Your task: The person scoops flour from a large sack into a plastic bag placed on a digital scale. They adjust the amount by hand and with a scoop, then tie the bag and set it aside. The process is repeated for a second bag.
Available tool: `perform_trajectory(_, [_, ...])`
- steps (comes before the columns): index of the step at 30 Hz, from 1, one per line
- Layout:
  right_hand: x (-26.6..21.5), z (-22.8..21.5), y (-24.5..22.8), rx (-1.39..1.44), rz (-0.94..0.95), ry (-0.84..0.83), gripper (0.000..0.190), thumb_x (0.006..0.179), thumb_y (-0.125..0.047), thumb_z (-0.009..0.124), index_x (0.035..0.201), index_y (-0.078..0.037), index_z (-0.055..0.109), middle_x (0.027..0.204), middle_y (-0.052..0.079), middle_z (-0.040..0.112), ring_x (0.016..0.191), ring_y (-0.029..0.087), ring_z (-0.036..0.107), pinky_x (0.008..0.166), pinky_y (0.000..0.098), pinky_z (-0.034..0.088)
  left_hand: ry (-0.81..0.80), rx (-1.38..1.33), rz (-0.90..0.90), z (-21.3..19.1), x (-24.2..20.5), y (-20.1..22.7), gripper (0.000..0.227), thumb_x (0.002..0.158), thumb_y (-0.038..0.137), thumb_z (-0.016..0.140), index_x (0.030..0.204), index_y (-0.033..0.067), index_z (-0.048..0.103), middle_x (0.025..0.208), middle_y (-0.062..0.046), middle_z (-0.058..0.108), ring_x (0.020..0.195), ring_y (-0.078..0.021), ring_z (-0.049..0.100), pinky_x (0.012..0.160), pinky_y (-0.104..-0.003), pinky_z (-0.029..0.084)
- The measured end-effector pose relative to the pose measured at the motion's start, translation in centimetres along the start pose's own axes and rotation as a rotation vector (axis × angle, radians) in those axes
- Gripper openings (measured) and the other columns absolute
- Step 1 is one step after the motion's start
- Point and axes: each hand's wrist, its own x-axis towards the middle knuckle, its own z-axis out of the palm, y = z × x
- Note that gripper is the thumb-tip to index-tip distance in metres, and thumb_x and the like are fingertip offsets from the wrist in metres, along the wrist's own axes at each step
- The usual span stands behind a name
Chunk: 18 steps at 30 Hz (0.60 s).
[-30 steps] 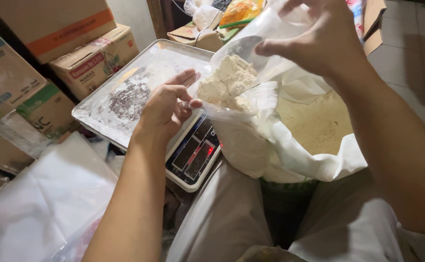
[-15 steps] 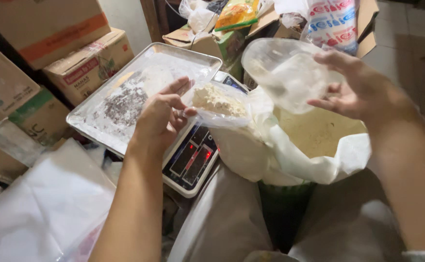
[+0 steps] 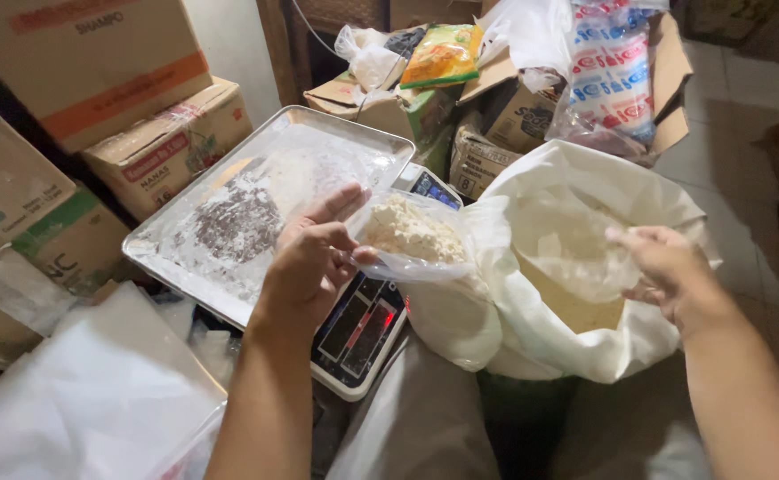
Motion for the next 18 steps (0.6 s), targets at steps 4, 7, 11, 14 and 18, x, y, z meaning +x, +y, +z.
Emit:
perform_trajectory(4, [-4.4, 1.9, -0.7, -0.140, -0.371, 0.022, 0.049, 0.088, -0.028, 0.078, 0.130, -0.012, 0.059, 0.107, 0.008, 0.068, 0.093, 0.019, 0.067, 0.076, 0.0431, 0.059, 0.027, 0.007, -0.012, -0.2, -0.3, -0.3, 0.077, 0.070, -0.010, 0.046, 0.146, 0.0005, 0.052, 0.152, -0.011, 0.058, 0.059, -0.0159, 0.067, 0.051, -0.022, 0.046])
perform_trajectory(7, [-8.9, 5.0, -2.6, 0.041, -0.316, -0.247, 0.037, 0.090, -0.029, 0.068, 0.122, -0.011, 0.065, 0.107, 0.004, 0.071, 0.095, 0.017, 0.069, 0.075, 0.0430, 0.062, 0.041, 0.033, -0.024, -0.2, -0.4, -0.3, 0.077, 0.069, -0.009, 0.047, 0.145, 0.0026, 0.054, 0.148, -0.009, 0.062, 0.058, -0.0158, 0.068, 0.048, -0.022, 0.043])
perform_trajectory(11, [-13.8, 9.1, -3.8, 0.117, -0.021, -0.558, 0.034, 0.092, -0.032, 0.064, 0.121, -0.014, 0.063, 0.104, 0.002, 0.067, 0.094, 0.016, 0.065, 0.074, 0.0443, 0.062, 0.050, 0.012, -0.046, -0.4, -0.7, -0.4, 0.073, 0.072, -0.005, 0.049, 0.144, 0.0027, 0.055, 0.144, -0.010, 0.064, 0.061, -0.0158, 0.070, 0.048, -0.021, 0.046])
perform_trajectory(14, [-15.3, 10.7, -3.4, 0.068, 0.011, -0.505, 0.032, 0.094, -0.031, 0.064, 0.122, -0.015, 0.063, 0.105, 0.002, 0.066, 0.091, 0.013, 0.062, 0.076, 0.0408, 0.058, 0.047, 0.022, -0.077, -0.4, -0.7, -0.6, 0.070, 0.073, -0.004, 0.051, 0.142, 0.0026, 0.056, 0.142, -0.010, 0.065, 0.061, -0.0162, 0.071, 0.045, -0.021, 0.044])
perform_trajectory(18, [-14.1, 11.9, -2.6, 0.131, 0.016, -0.513, 0.033, 0.094, -0.023, 0.066, 0.124, -0.009, 0.064, 0.099, 0.007, 0.061, 0.082, 0.016, 0.059, 0.070, 0.0391, 0.056, 0.013, 0.018, -0.083, -0.3, -0.8, -0.8, 0.067, 0.074, -0.003, 0.053, 0.142, 0.0010, 0.055, 0.142, -0.009, 0.064, 0.062, -0.0154, 0.071, 0.044, -0.021, 0.044])
